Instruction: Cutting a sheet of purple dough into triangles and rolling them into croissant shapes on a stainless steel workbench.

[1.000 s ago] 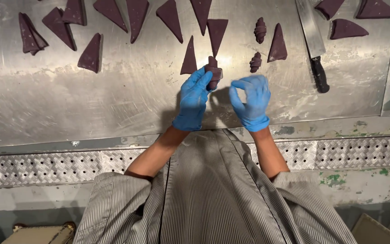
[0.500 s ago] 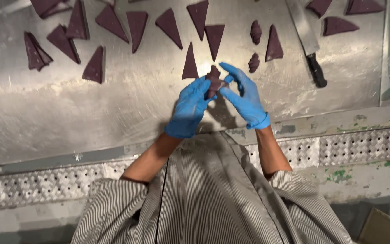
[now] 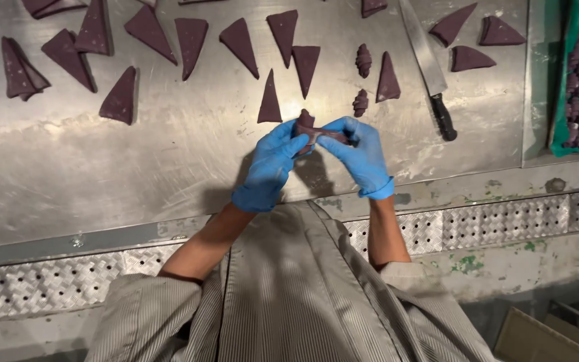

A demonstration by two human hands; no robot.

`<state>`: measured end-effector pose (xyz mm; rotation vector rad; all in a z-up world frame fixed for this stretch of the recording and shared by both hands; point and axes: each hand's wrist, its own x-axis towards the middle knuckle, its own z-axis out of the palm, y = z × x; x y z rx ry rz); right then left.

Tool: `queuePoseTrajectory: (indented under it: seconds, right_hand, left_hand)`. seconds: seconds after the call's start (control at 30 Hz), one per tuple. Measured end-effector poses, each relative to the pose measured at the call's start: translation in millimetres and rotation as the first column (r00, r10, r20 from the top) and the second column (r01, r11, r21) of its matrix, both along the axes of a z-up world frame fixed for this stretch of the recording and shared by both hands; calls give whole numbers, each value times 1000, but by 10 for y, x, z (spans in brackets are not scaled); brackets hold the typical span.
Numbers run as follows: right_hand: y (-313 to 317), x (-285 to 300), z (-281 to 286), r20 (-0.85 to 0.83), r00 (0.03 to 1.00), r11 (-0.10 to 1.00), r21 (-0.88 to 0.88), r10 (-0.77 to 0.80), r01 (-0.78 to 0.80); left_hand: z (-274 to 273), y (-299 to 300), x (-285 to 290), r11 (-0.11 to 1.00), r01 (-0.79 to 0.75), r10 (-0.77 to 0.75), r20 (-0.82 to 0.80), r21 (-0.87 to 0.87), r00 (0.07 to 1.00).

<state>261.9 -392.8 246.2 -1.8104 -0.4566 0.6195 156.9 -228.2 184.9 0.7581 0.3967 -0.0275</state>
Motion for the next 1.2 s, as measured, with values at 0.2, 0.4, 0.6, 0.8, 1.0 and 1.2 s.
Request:
queuePoseTrajectory:
  seconds: [0.2,0.4,0.6,0.8,1.0,1.2]
  right_hand:
    - [-90,14,-50,6,1000,999,-34,-18,18]
    - [-101,-2,-61,-22,1000,1000,27,3,-2]
    - [-62,1,-95,-4,1000,999,33,-19,19]
    - [-121,32,-70,-48,999,999,47,-1,3]
    - [-72,35,-100,-19,1000,998,61,-10,11]
    - [-77,41,-89,35,999,1000,29,4,-5]
  left_hand:
    - [-201,-93,50,994,7,-15,75,111,997]
    - [-154,-52,5,999,5,-12,144,46,989]
    - [46,-13,12,997,72,-70,101,-19,992]
    - [20,3,7,997,69,-66,107,-26,992]
    - [147,-26,40,987,47,-23,150,-155,988]
    - [59,-21,38,994,17,6,217,-106,976]
